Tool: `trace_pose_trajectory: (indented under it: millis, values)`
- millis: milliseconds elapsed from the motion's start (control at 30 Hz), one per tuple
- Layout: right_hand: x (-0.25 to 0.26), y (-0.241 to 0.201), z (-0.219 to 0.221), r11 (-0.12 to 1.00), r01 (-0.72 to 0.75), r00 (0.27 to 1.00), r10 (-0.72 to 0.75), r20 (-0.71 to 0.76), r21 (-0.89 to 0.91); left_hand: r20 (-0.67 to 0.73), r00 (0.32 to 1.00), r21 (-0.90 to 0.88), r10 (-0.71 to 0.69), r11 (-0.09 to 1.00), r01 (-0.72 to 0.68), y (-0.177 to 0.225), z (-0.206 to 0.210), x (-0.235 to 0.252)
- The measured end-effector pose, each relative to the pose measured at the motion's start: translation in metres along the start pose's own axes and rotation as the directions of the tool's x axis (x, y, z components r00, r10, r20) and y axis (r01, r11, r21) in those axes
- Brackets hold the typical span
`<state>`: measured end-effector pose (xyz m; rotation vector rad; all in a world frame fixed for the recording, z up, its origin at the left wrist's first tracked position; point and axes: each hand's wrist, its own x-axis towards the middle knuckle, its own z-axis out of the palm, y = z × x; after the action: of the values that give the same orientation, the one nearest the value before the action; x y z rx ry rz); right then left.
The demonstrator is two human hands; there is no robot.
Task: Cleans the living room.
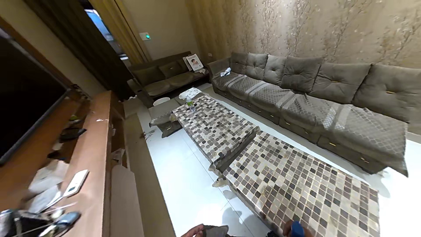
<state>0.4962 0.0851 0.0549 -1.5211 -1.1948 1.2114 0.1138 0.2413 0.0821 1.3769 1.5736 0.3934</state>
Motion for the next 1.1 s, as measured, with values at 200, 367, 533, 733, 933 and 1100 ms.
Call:
trace_pose_trajectory:
  millis: [200, 367, 533, 733, 933, 1100]
  values:
    - [-0.083, 0.003, 0.021, 0.999, 0.038, 0.971, -0.043, -0.235, -0.03, 0.204, 0.976, 0.001, 0.073, 0.997, -0.075, 0.006, 0.019, -0.043]
    - [-0.135, -0.009, 0.055, 0.994, -0.076, 0.932, 0.041, -0.361, -0.081, 0.275, 0.956, -0.053, 0.103, 0.994, -0.092, -0.019, 0.008, -0.085]
    - [-0.147, -0.017, 0.094, 0.998, -0.065, 0.896, 0.067, -0.44, 0.02, 0.221, 0.97, -0.212, 0.101, 0.976, -0.054, -0.065, -0.018, -0.116]
    - [-0.126, -0.035, 0.117, 0.998, -0.002, 0.928, -0.018, -0.372, -0.055, 0.141, 0.988, -0.321, 0.062, 0.947, -0.014, -0.077, -0.049, -0.101]
    - [-0.053, -0.031, 0.12, 0.992, 0.1, 0.97, -0.116, -0.215, -0.084, 0.0, 0.997, -0.431, -0.079, 0.9, 0.071, -0.074, -0.075, -0.036]
    - [0.068, -0.051, 0.122, 0.982, 0.18, 0.981, -0.175, -0.079, 0.05, -0.109, 0.971, -0.484, -0.211, 0.865, 0.134, -0.056, -0.106, 0.03]
